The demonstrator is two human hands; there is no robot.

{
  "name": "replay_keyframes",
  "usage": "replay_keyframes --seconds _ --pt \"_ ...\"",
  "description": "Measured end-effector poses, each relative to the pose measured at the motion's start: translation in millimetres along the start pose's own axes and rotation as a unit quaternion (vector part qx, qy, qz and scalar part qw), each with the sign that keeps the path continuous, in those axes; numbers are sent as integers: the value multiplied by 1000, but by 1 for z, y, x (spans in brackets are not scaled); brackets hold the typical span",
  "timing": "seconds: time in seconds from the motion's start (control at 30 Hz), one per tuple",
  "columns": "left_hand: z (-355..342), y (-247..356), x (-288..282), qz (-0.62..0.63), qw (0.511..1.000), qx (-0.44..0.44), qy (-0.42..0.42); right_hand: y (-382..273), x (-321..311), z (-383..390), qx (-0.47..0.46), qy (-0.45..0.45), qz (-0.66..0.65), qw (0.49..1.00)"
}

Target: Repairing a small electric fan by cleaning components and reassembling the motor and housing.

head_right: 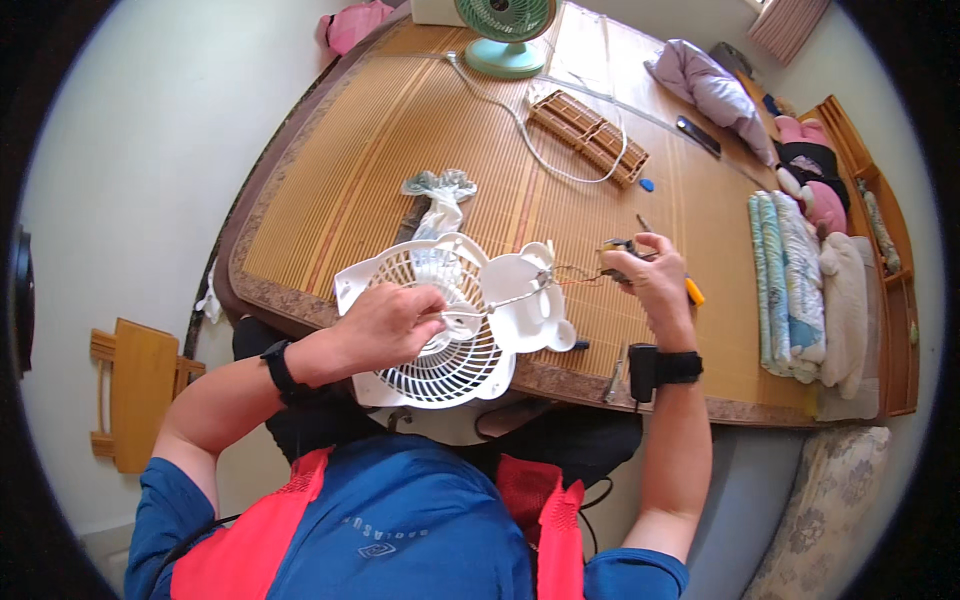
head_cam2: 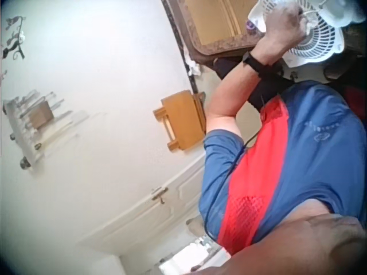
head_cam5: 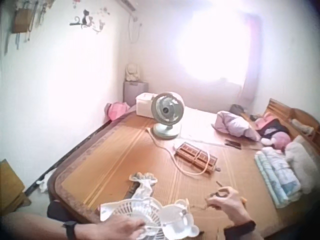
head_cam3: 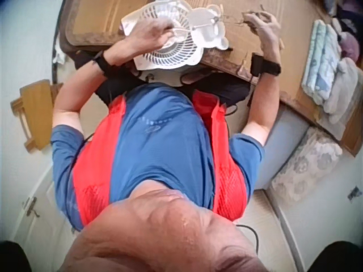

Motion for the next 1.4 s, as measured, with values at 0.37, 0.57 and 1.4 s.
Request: replay_keyframes --seconds 0.37,0.57,1.4 --pt "5 -6 8 54 997 10 62 13 -13 -1 3 27 -56 998" --pt "22 8 -20 -130 986 96 43 49 -7 -15 -4 81 49 996" --pt "67 2 -21 -161 984 38 73 21 16 -16 74 35 382 921"
Point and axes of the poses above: each hand's wrist, its own z-axis away from the middle knuckle, its own x-axis out of the palm, y = z × x, the point moved 1 cm from there along -z, towards the middle knuckle, and after that the axes turned 7 degrees about z, right-handed, at the moved point
